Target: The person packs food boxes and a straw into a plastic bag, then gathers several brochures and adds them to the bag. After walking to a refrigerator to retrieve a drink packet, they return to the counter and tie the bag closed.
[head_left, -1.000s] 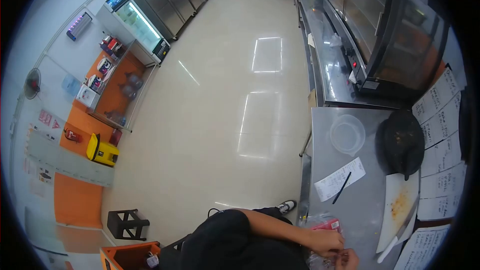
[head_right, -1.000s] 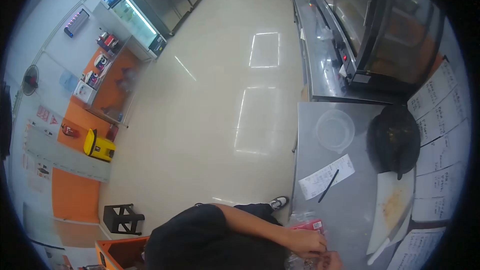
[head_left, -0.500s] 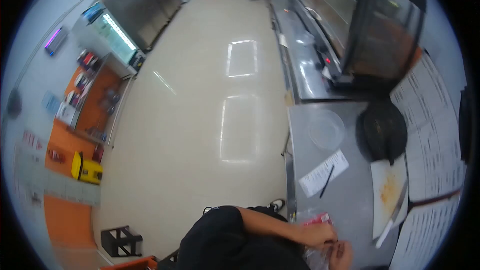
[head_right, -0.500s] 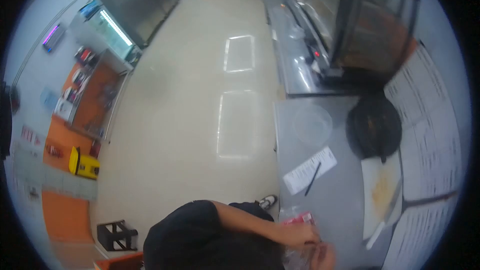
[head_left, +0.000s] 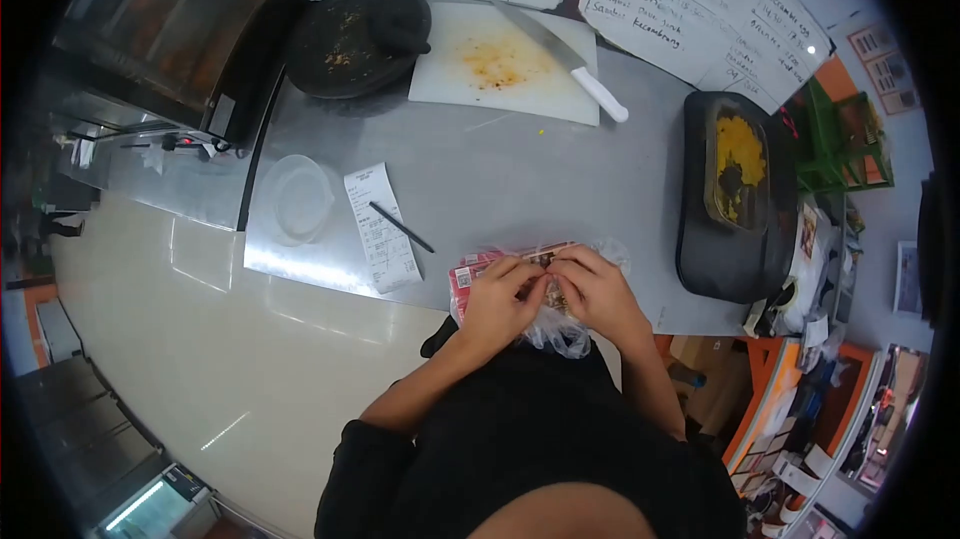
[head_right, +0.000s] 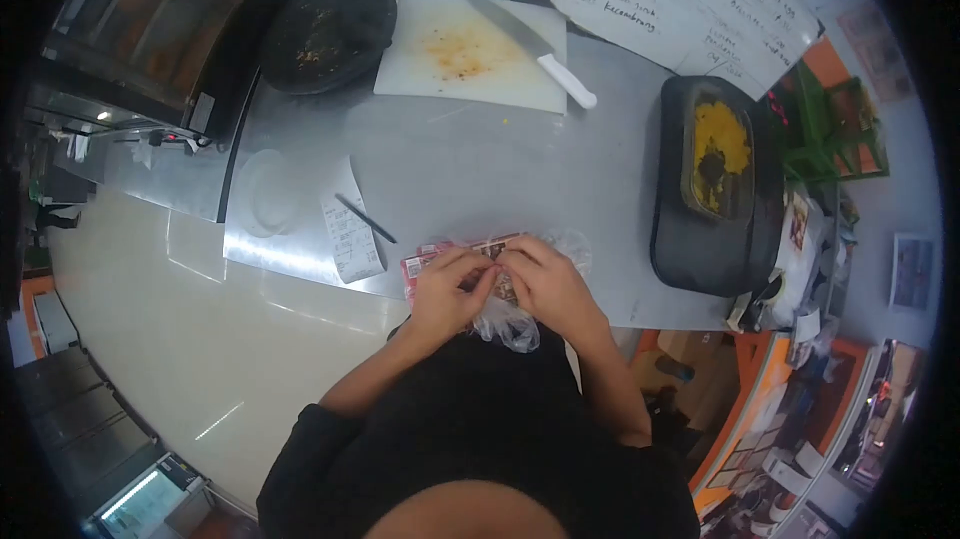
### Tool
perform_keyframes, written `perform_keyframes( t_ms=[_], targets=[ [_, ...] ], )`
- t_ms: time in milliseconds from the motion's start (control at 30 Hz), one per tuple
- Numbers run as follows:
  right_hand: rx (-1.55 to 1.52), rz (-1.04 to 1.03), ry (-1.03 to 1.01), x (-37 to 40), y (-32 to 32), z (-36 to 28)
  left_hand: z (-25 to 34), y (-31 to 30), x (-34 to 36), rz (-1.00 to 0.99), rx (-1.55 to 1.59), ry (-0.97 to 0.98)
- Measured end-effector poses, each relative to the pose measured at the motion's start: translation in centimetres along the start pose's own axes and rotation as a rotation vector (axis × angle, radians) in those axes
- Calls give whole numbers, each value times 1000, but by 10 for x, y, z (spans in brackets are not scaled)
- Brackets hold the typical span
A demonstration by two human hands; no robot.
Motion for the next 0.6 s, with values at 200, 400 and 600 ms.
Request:
perform_keyframes(
  t_ms=[200,400,600],
  targets=[
    [-47,74,44,1,2,8,-4,6,-2,-7,-46,50],
    [-26,61,-35,-4,0,8,-3,8,-1,-30,-27,30],
    [71,75,-32,0,2,6,-3,11,-4,23,-9,47]
  ],
)
Point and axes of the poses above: each hand's wrist, its own x-axis away from the middle knuckle, its own y-axis out of the palm, z = x × y, the point moved 4 cm from there along -x, towards the middle knuckle
